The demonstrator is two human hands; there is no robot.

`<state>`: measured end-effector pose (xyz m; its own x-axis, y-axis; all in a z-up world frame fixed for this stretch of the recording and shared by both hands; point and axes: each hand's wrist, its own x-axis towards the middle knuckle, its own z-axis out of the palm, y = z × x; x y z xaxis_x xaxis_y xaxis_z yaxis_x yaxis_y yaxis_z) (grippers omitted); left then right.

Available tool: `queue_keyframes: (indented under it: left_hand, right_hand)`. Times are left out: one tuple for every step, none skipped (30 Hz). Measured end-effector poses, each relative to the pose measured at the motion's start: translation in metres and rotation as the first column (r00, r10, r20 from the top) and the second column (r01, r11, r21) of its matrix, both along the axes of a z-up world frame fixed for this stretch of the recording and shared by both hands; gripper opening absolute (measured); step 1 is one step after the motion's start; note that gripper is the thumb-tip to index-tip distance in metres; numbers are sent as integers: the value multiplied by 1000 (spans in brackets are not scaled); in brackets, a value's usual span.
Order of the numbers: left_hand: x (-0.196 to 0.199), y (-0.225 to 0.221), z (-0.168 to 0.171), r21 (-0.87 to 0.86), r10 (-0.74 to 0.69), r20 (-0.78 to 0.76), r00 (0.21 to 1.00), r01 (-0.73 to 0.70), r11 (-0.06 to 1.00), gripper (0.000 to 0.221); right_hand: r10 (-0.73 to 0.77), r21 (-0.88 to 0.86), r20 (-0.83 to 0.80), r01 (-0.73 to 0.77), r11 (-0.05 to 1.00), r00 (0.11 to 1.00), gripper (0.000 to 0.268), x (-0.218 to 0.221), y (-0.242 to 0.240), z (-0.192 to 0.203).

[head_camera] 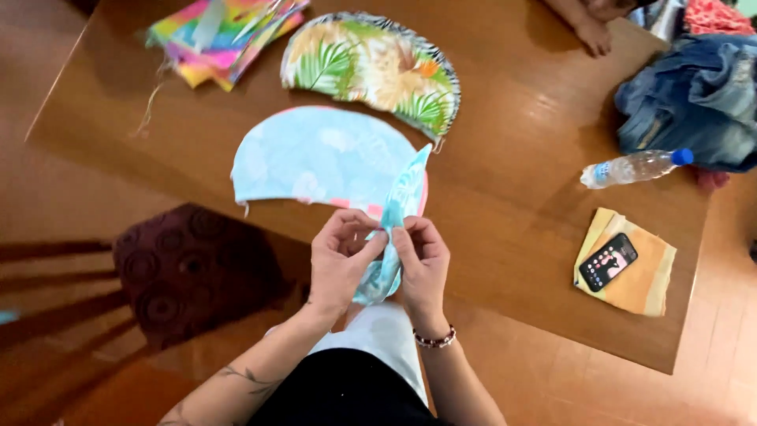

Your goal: A person is seen aligning and folding pre-cut fabric pieces on a table, likely preparing them for assembly into a garment or accessory.

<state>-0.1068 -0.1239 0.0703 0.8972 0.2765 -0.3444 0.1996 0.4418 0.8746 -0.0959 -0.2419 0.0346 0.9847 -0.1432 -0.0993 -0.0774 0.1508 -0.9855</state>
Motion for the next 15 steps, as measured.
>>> queue_keyframes:
  left_hand:
    - [-5, 0, 0, 0, 23, -20, 1000, -23, 1000, 22]
    - [-10, -1, 0, 58, 33, -22, 999, -31, 998, 18]
    - [-18, -5, -1, 122, 40, -12, 999, -39, 992, 16]
    - [-29, -6, 1, 127, 63, -20, 998, -60, 990, 16]
    - [-30, -8, 5, 75, 81, -60, 995, -76, 994, 15]
    - [-29, -10, 8, 24, 96, -100, 990, -94, 995, 17]
    - [-26, -13, 10, 27, 115, -92, 989, -113, 993, 17]
    - [-22, -17, 13, -5, 112, -149, 983, -114, 994, 25]
    - [-21, -20, 16, -42, 112, -213, 971, -123, 991, 34]
    - [-25, -24, 16, -42, 137, -213, 968, -149, 988, 34]
    - [-19, -26, 17, -84, 137, -248, 959, -162, 983, 33]
    - [-12, -28, 16, -125, 134, -282, 950, -175, 977, 33]
    - [-7, -33, 9, -134, 144, -281, 949, -188, 973, 33]
    - [-2, -37, 2, -150, 128, -219, 967, -163, 975, 28]
    - [0, -39, -7, -158, 120, -161, 980, -146, 977, 23]
  right_hand:
    - [23, 0, -20, -23, 1000, 1000, 8, -2, 2, 1]
    - [16, -51, 3, -15, 999, 1000, 7, -5, 2, 1]
    - [9, -96, 39, -5, 995, 999, 7, -9, 0, 1]
    - [31, -90, 31, -29, 995, 999, 7, -17, 2, 6]
    - [60, -91, 51, -55, 994, 997, 7, -15, 2, 11]
    - [89, -93, 72, -82, 992, 993, 9, -12, 3, 18]
    - [107, -89, 81, -100, 991, 991, 9, -7, 1, 20]
    - [136, -92, 103, -127, 988, 985, 7, -2, -1, 23]
    - [173, -99, 116, -162, 982, 978, 5, 1, -3, 27]
    - [198, -99, 117, -187, 977, 973, 5, -1, -10, 30]
    - [223, -123, 136, -207, 971, 965, 4, 7, -16, 32]
    - [248, -147, 155, -226, 963, 956, 9, 15, -23, 34]
    - [262, -156, 155, -239, 959, 952, 9, 23, -30, 37]
    - [300, -166, 189, -271, 948, 935, 12, 30, -38, 39]
    - [343, -170, 219, -310, 935, 914, 16, 36, -42, 39]
